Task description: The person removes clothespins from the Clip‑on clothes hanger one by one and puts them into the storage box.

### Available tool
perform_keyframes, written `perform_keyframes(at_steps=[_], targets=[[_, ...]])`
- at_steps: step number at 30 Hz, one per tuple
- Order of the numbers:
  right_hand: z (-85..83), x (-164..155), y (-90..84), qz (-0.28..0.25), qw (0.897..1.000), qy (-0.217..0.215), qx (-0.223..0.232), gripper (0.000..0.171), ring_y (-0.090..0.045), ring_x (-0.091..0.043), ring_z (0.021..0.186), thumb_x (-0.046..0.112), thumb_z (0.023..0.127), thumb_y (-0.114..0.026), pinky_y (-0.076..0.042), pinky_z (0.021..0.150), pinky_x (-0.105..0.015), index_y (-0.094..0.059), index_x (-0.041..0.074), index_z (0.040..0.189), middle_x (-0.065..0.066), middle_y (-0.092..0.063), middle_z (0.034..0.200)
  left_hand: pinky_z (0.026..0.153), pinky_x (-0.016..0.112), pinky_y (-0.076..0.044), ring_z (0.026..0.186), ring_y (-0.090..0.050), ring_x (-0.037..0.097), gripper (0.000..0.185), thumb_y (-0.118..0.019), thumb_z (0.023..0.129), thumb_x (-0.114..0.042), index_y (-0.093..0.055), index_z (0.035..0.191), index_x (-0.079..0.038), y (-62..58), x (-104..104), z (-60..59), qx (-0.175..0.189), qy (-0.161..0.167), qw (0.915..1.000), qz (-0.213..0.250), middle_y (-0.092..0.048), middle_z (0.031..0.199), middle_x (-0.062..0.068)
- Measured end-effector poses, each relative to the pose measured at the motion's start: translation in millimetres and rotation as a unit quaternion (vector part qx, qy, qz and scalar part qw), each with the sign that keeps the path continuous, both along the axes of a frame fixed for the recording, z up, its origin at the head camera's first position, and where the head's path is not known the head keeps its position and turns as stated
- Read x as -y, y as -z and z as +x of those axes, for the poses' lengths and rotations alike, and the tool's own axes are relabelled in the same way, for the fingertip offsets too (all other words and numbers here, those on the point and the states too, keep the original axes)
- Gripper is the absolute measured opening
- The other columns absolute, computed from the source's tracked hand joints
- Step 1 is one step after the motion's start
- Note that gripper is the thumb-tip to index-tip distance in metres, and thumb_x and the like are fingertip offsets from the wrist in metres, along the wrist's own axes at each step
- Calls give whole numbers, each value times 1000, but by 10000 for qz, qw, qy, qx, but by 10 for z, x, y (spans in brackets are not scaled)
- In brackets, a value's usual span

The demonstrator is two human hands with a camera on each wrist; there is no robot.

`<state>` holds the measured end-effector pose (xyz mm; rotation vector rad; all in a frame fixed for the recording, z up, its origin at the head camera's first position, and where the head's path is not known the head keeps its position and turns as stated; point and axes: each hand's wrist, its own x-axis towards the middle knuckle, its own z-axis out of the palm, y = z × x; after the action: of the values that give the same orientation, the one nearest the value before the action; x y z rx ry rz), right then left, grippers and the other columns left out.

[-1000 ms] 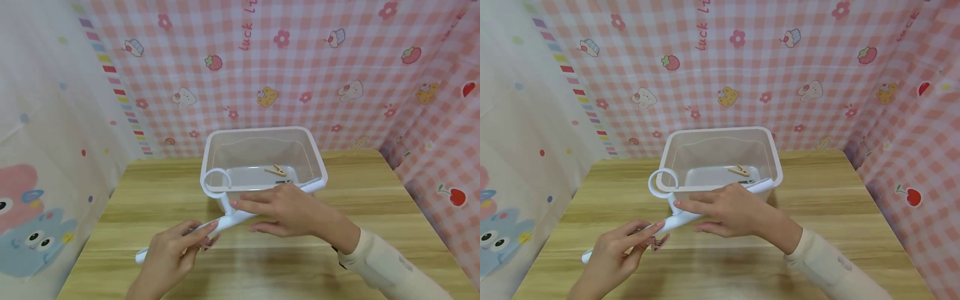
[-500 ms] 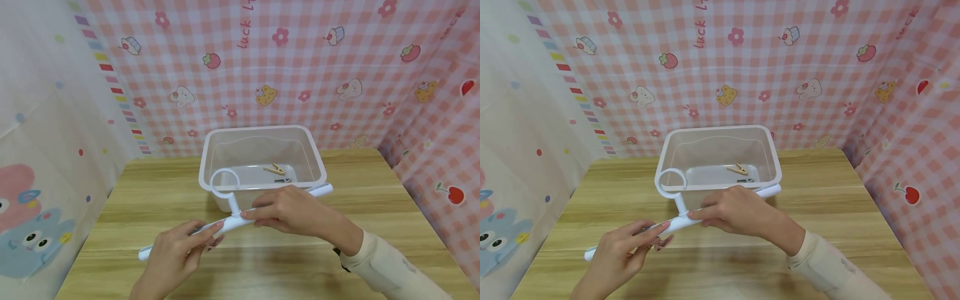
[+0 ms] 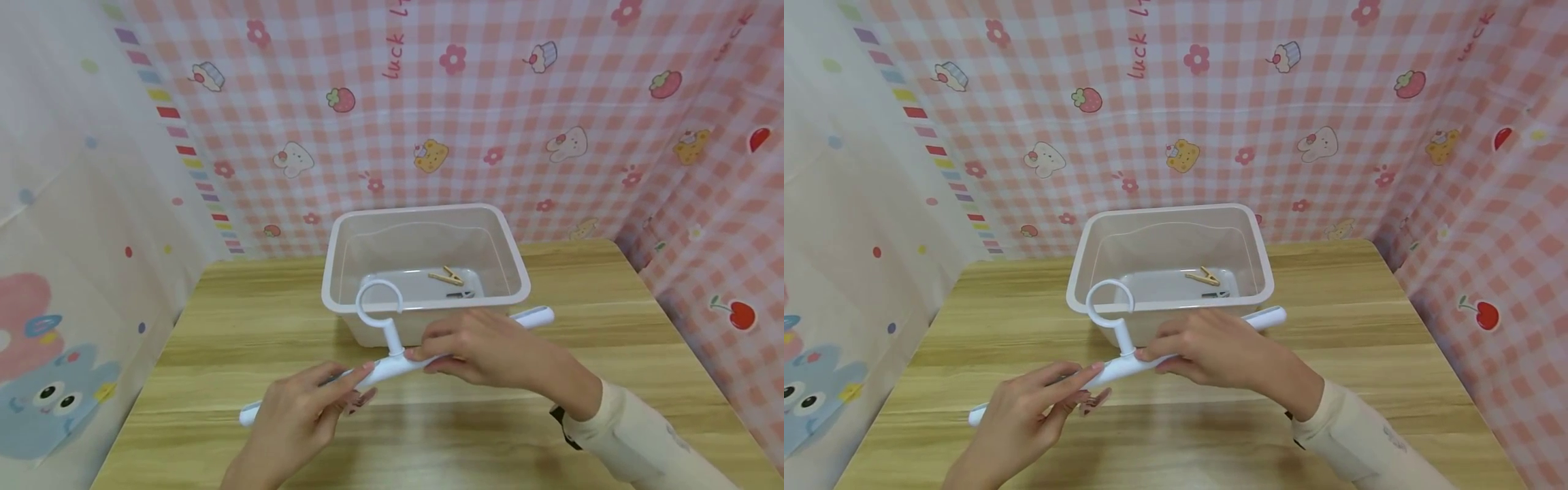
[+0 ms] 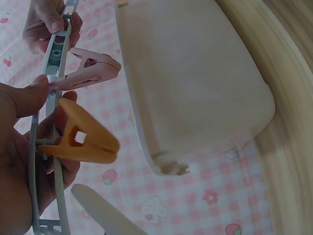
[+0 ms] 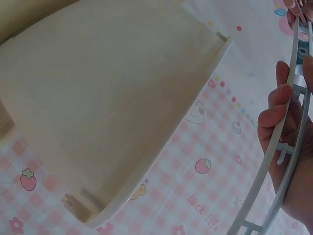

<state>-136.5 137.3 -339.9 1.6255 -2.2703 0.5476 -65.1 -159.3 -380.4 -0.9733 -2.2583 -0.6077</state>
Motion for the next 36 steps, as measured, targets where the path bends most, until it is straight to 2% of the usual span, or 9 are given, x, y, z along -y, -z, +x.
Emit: perform_keyframes(at_steps=[3, 5, 6, 12, 18, 24, 29, 34, 36], targets=[[12, -13, 23, -147, 9994, -11, -314, 32, -48, 5, 63, 22, 85, -81, -38, 57, -8, -77, 28, 116, 13, -66, 83, 55, 12, -44, 66, -59, -1, 36, -68, 98, -28, -68, 134, -25, -13, -6, 8, 186, -52, 9998, -83, -72, 91, -8], [20, -19, 33, -198, 9985, 5, -502, 33, -49, 3, 63, 22, 84, -82, -39, 57, -9, -77, 28, 116, 12, -66, 83, 56, 12, -45, 67, -60, -1, 35, -57, 103, -36, -68, 135, -25, -21, -10, 10, 286, -53, 9995, -102, -72, 92, -8], [26, -21, 35, -205, 9981, 32, -583, 33, -50, 2, 63, 22, 84, -82, -40, 57, -10, -77, 28, 116, 12, -67, 84, 56, 12, -45, 68, -61, -1, 35, -54, 104, -37, -67, 135, -25, -26, -11, 12, 342, -52, 9993, -110, -72, 93, -8], [87, -48, 5, -207, 9963, 222, -803, 30, -53, 0, 65, 23, 83, -83, -42, 57, -11, -77, 29, 112, 10, -69, 87, 57, 12, -44, 70, -62, 0, 34, -62, 102, -29, -68, 135, -23, -51, -33, 15, 470, 44, 9989, -55, -73, 97, -8], [133, -88, -22, -232, 9937, 329, -1050, 31, -55, -2, 65, 24, 81, -84, -43, 56, -12, -75, 30, 110, 9, -69, 88, 57, 8, -40, 65, -57, -2, 34, -62, 102, -30, -68, 135, -22, -77, -65, -1, 412, 168, 9990, 3, -74, 98, -8], [146, -125, -32, -347, 9921, 305, -1165, 33, -57, -3, 67, 22, 79, -85, -46, 57, -13, -75, 29, 110, 8, -70, 90, 57, 11, -41, 65, -56, 0, 37, -57, 104, -40, -69, 133, -21, -102, -110, -9, 111, 4, 9999, -81, -73, 98, -8], [160, -156, -28, -346, 9931, 303, -1077, 32, -57, -2, 64, 20, 79, -85, -44, 55, -11, -75, 29, 109, 8, -70, 90, 60, 21, -53, 75, -69, 10, 42, -58, 101, -50, -73, 128, -21, -151, -137, -4, -123, -297, 9995, -24, -74, 103, -3], [181, -229, -5, -377, 9933, 415, -1006, 38, -54, -2, 63, 19, 78, -85, -41, 54, -10, -76, 32, 112, 8, -70, 93, 72, 39, -61, 89, -75, 25, 46, -54, 101, -52, -75, 122, -17, -207, -113, -24, -641, -411, 9965, 354, -76, 107, 5], [191, -269, 2, -417, 9930, 480, -993, 40, -55, -2, 65, 18, 77, -85, -41, 55, -10, -76, 33, 113, 8, -70, 94, 83, 37, -61, 95, -75, 31, 47, -54, 101, -53, -76, 120, -16, -220, -81, -33, -854, -495, 9934, 580, -76, 108, 8]])
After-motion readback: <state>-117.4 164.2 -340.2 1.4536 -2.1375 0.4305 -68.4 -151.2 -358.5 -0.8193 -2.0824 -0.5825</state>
